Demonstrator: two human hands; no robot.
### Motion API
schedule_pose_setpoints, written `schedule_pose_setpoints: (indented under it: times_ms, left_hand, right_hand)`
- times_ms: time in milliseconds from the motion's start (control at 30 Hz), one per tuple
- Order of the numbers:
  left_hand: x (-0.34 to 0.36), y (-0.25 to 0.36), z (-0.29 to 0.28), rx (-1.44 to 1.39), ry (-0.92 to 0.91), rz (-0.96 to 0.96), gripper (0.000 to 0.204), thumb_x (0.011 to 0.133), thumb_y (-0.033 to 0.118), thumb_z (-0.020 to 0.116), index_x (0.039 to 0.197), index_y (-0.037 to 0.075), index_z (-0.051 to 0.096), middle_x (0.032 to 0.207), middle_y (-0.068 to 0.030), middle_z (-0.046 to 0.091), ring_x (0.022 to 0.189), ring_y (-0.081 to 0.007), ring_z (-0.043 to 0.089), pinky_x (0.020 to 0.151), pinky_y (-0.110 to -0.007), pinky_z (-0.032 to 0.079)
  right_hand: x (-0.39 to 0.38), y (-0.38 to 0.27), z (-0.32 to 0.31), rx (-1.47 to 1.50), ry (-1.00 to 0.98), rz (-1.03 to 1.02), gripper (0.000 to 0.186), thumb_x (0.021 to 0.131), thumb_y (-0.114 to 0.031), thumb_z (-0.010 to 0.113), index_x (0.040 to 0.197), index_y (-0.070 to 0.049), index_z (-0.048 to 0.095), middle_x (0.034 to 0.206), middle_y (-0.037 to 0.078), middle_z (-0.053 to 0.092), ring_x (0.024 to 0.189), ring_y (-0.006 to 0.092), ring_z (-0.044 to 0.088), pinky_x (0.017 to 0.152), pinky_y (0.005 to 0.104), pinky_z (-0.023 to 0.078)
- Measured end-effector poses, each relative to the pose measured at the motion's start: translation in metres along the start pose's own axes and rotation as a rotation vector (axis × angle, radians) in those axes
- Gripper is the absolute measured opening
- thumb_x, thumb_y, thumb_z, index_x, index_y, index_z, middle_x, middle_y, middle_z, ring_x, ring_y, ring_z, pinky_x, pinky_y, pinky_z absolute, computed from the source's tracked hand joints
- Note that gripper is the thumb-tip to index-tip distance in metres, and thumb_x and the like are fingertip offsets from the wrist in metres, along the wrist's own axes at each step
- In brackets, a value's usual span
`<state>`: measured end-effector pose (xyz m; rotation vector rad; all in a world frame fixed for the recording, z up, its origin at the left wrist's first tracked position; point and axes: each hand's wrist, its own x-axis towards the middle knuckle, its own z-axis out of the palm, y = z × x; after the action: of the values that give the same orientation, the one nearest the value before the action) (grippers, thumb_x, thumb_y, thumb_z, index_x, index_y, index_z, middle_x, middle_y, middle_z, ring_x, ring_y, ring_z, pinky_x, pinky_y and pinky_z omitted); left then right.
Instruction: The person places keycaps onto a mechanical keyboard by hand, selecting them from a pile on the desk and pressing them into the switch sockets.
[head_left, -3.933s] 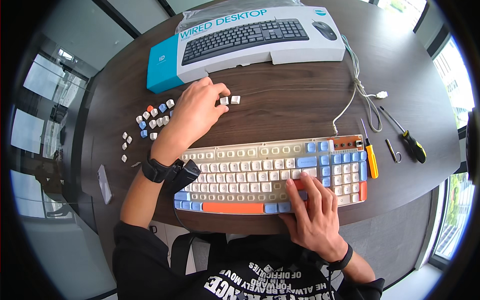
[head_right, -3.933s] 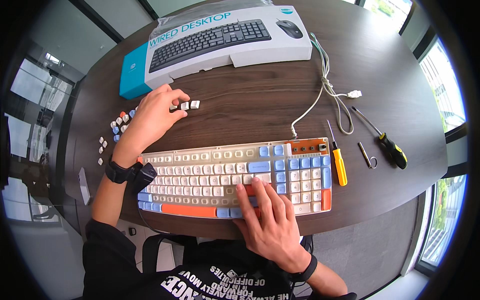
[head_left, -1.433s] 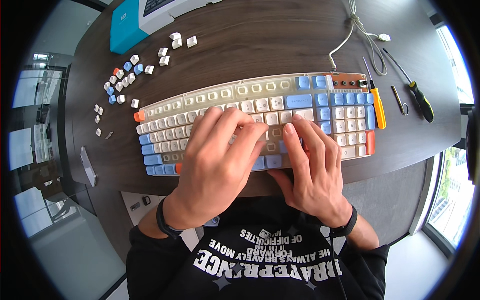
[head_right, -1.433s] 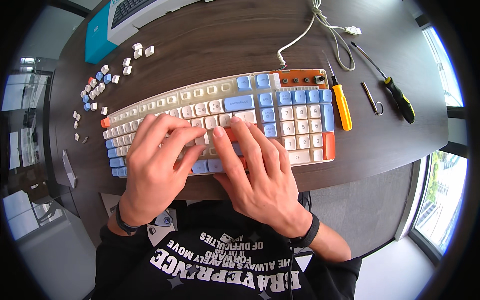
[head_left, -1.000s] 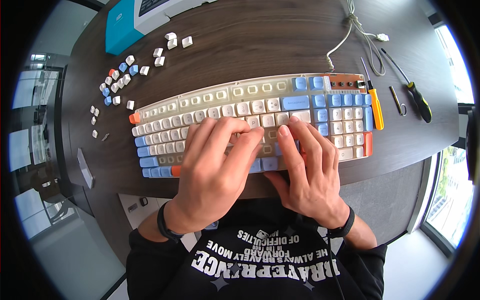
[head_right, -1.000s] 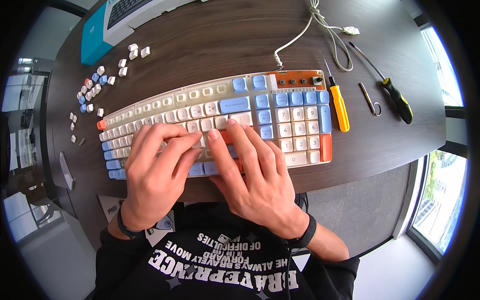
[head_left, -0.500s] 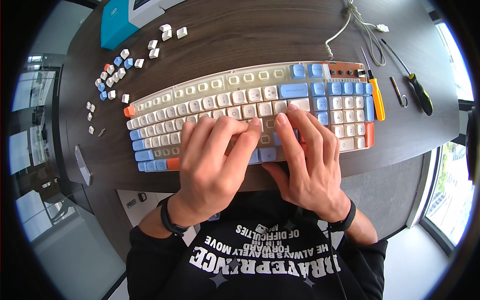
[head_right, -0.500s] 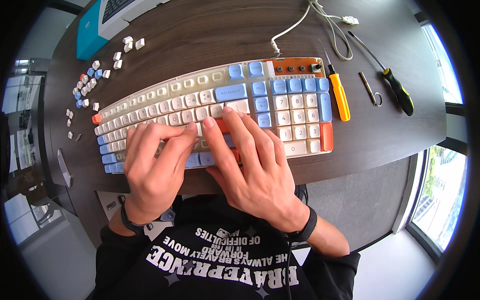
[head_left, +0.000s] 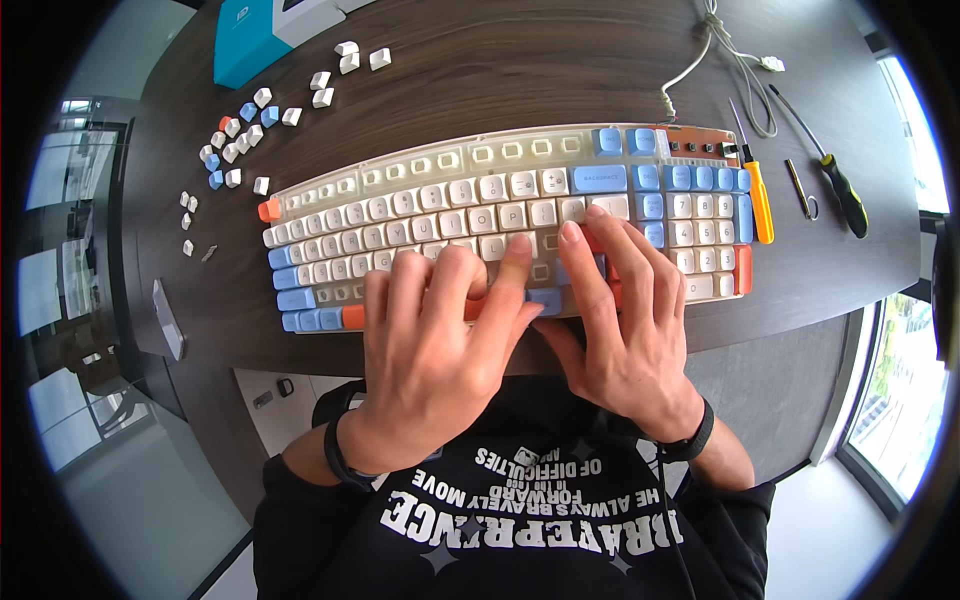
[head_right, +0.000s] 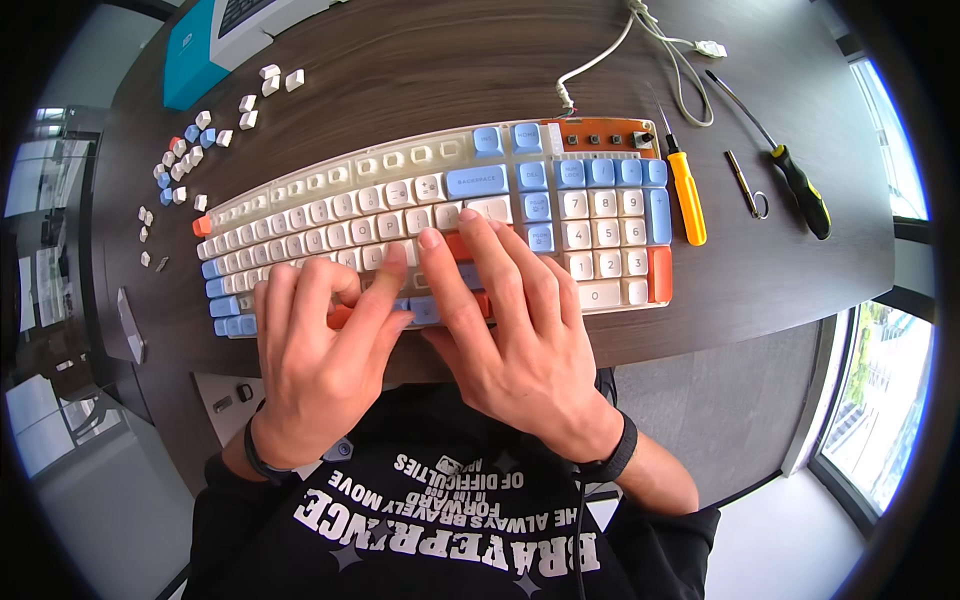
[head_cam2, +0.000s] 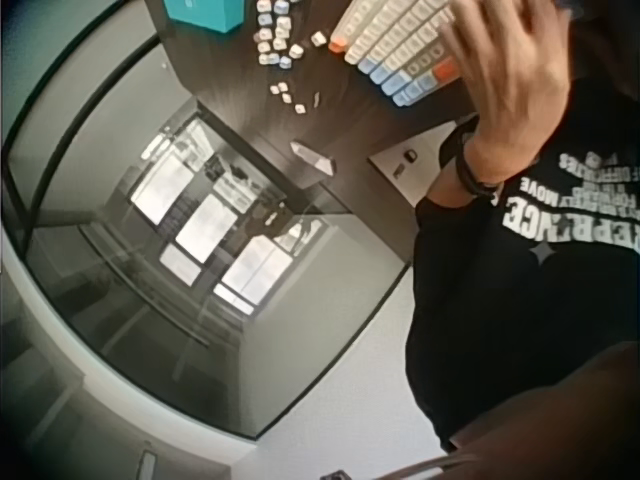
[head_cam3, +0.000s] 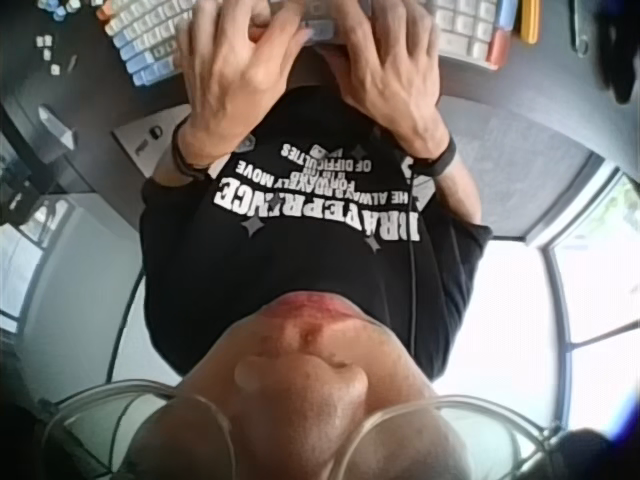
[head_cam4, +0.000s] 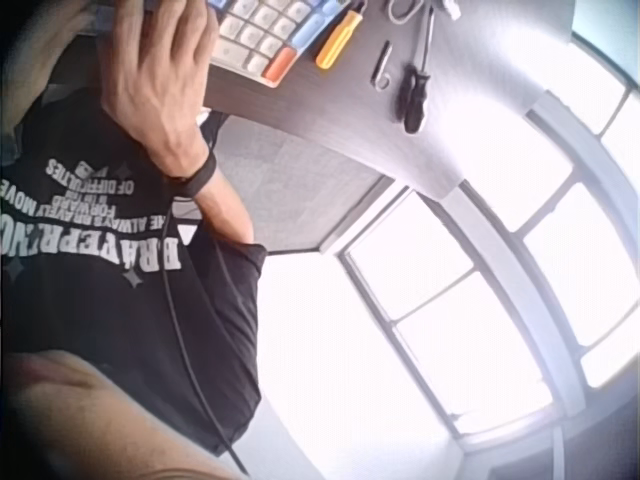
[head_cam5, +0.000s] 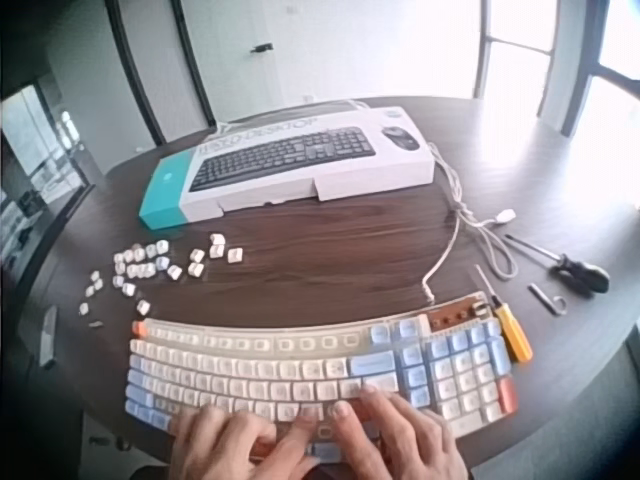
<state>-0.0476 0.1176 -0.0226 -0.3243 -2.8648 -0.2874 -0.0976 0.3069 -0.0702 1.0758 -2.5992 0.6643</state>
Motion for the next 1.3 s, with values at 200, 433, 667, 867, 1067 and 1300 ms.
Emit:
schedule_pose_setpoints:
  times_ms: [200, 433, 667, 867, 1067, 1300]
  left_hand:
    - [0.008, -0.006, -0.001, -0.072, -0.012, 0.049, 0.051, 0.076, 0.01, 0.085, 0.126, 0.004, 0.074, 0.083, -0.002, 0.048, 0.076, -0.0211, 0.049, 0.07, -0.037, 0.039]
    - [0.021, -0.044, -0.028, -0.322, -0.015, 0.008, 0.03, 0.083, -0.003, 0.077, 0.113, 0.003, 0.079, 0.082, -0.0053, 0.053, 0.077, -0.023, 0.053, 0.067, -0.036, 0.045]
    - [0.075, -0.121, -0.053, -0.145, 0.031, -0.216, 0.022, 0.091, 0.007, 0.075, 0.113, 0.005, 0.076, 0.088, -0.0089, 0.059, 0.081, -0.0263, 0.061, 0.075, -0.039, 0.051]
    - [0.115, -0.17, -0.018, -0.017, -0.059, -0.124, 0.03, 0.093, 0.012, 0.075, 0.122, 0.006, 0.071, 0.093, -0.0092, 0.06, 0.083, -0.0251, 0.062, 0.077, -0.037, 0.051]
    - [0.128, -0.178, 0.003, -0.001, -0.088, -0.046, 0.016, 0.091, 0.01, 0.076, 0.104, 0.002, 0.071, 0.095, -0.0122, 0.061, 0.092, -0.0317, 0.064, 0.083, -0.042, 0.051]
    - [0.115, -0.136, -0.025, -0.102, -0.079, -0.076, 0.014, 0.09, 0.01, 0.076, 0.102, 0.002, 0.072, 0.094, -0.0103, 0.063, 0.09, -0.0293, 0.063, 0.081, -0.041, 0.051]
  right_hand:
    - [0.001, -0.001, -0.001, 0.003, 0.001, -0.007, 0.073, 0.088, -0.032, 0.077, 0.153, -0.008, 0.053, 0.15, 0.019, 0.053, 0.132, 0.0322, 0.055, 0.106, 0.043, 0.044]
    - [0.0, -0.003, -0.003, 0.01, -0.044, -0.007, 0.08, 0.084, -0.029, 0.082, 0.154, -0.006, 0.05, 0.154, 0.02, 0.049, 0.134, 0.0359, 0.052, 0.109, 0.0459, 0.041]
    - [0.0, -0.003, -0.006, -0.006, -0.051, -0.003, 0.077, 0.084, -0.031, 0.082, 0.152, -0.007, 0.055, 0.154, 0.021, 0.049, 0.133, 0.0346, 0.052, 0.107, 0.0456, 0.042]
    - [0.001, -0.003, -0.009, -0.013, -0.064, -0.011, 0.075, 0.085, -0.031, 0.081, 0.151, -0.007, 0.056, 0.153, 0.023, 0.051, 0.133, 0.0345, 0.053, 0.106, 0.0448, 0.044]
    - [-0.001, -0.001, -0.008, -0.035, -0.076, -0.021, 0.075, 0.086, -0.034, 0.08, 0.153, -0.008, 0.055, 0.154, 0.023, 0.05, 0.133, 0.0338, 0.054, 0.105, 0.0439, 0.045]
    - [-0.001, 0.0, -0.007, -0.027, -0.073, -0.032, 0.076, 0.086, -0.034, 0.081, 0.153, -0.008, 0.055, 0.154, 0.023, 0.05, 0.133, 0.0345, 0.055, 0.104, 0.044, 0.046]
